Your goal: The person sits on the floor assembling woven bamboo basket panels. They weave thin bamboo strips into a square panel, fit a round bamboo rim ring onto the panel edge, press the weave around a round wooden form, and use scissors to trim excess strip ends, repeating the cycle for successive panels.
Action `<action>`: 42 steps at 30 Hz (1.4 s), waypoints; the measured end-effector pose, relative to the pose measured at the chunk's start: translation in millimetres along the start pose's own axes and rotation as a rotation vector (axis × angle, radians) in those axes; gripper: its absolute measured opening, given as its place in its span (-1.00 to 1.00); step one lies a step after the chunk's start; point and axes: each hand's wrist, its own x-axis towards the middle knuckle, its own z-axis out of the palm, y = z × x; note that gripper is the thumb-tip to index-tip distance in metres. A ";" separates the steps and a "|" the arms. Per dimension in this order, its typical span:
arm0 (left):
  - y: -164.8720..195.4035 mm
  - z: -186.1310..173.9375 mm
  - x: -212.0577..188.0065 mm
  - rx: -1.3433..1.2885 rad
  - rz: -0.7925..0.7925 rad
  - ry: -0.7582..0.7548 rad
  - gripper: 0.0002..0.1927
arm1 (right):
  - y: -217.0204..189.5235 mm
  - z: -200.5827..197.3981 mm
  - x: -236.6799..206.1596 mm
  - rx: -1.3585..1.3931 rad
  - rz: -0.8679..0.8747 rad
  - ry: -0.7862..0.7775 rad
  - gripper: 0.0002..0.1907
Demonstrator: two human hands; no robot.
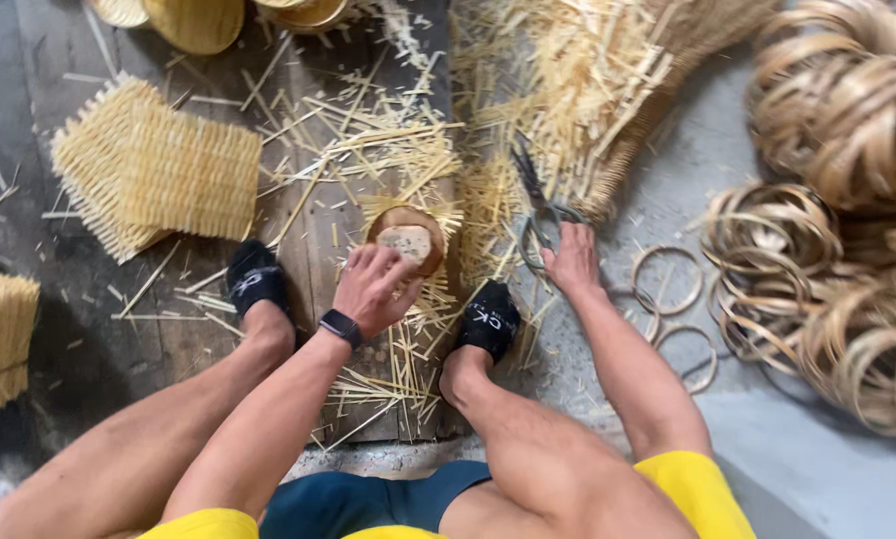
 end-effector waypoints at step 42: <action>-6.3 16.4 60.6 -0.121 -0.312 -0.151 -0.07 | -49.7 -14.9 25.0 -0.395 -0.350 -0.103 -0.81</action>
